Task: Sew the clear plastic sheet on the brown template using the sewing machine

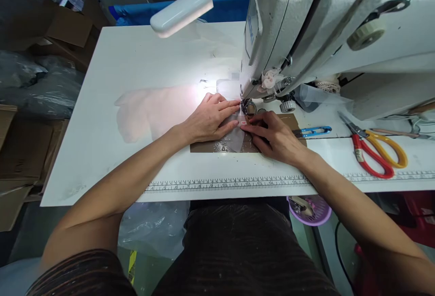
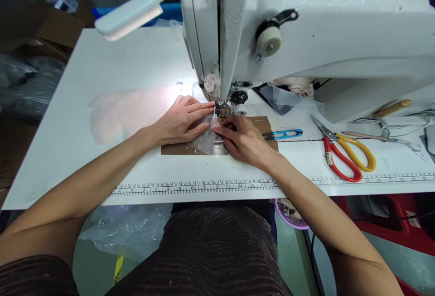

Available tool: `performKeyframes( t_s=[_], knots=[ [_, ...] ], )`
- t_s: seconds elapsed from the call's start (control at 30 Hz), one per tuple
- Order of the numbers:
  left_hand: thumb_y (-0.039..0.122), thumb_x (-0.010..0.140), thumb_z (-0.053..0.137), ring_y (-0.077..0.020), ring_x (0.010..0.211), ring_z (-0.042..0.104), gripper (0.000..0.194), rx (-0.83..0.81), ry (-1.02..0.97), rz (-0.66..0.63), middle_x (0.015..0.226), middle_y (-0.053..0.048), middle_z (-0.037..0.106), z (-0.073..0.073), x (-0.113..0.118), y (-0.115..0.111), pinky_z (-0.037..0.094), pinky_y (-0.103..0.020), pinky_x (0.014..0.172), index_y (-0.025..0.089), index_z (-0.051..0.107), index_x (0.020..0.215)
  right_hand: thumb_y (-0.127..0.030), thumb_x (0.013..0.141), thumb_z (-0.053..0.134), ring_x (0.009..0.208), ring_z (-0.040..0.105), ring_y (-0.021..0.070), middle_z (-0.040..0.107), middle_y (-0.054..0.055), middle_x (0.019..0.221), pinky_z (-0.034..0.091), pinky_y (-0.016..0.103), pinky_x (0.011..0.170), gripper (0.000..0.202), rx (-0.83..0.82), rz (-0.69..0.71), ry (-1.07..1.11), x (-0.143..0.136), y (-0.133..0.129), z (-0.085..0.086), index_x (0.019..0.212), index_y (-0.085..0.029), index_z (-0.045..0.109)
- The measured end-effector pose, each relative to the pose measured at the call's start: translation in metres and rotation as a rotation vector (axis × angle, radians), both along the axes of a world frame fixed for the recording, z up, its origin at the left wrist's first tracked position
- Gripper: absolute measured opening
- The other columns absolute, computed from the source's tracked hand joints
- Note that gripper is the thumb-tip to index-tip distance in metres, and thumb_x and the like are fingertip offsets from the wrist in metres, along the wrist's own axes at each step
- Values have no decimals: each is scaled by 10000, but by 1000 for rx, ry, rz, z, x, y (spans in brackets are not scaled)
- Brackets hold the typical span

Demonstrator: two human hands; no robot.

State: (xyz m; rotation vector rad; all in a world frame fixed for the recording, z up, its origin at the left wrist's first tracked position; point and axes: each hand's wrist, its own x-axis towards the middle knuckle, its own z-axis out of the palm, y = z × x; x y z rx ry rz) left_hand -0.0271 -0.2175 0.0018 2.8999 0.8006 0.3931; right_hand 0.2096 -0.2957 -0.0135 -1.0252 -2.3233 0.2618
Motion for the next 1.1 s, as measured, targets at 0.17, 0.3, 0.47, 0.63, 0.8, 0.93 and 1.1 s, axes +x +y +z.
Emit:
performKeyframes(
  t_s=[0.17,0.3,0.47,0.63,0.8,0.93,1.1],
  knots=[
    [391,987,452,-293,1074,526,428,34,7,-2,1466,-92,548,-2,-1,0,404,-483,915,185,593,1335,-126,939,525,1034,565,293,561,141,1148,542,488,879,328,4,-13,-6,-1,-1,-1,1216,-207,683],
    [396,996,429,-311,1064,521,461,94,54,-2,1463,-117,546,-2,2,-3,402,-496,899,141,590,1344,-132,942,520,1028,565,298,563,153,1148,541,486,876,313,8,-15,-5,-1,-1,-2,1195,-177,698],
    [384,997,422,-316,1052,527,459,151,86,18,1450,-139,553,-1,6,-7,389,-497,904,125,599,1332,-136,938,533,1038,570,288,560,133,1135,541,481,892,335,-15,-10,23,0,0,-1,1217,-220,698],
    [382,994,424,-315,1049,531,437,185,90,21,1428,-148,564,-1,7,-10,386,-501,905,143,605,1311,-135,936,532,1079,573,288,565,113,1133,540,503,935,339,-63,-8,38,0,0,1,1202,-260,700],
    [383,978,486,-308,1076,543,391,235,-7,27,1335,-185,590,-5,7,-11,402,-476,886,123,608,1244,-131,933,530,1087,573,296,563,117,1127,540,510,944,345,-78,-27,28,1,-2,1,1209,-251,699],
    [258,1002,457,-191,848,581,241,286,-79,-120,1025,-87,711,-10,8,-11,436,-366,773,162,675,966,-135,940,525,1069,571,293,559,127,1123,544,505,932,331,-58,-29,13,1,-2,0,1207,-226,698],
    [251,967,510,-168,766,592,222,283,-113,-218,988,-59,734,-6,4,-10,455,-344,703,187,717,916,-142,956,509,1086,556,301,550,143,1141,536,514,941,340,-50,-37,-4,1,-3,-1,1248,-205,672]
  ],
)
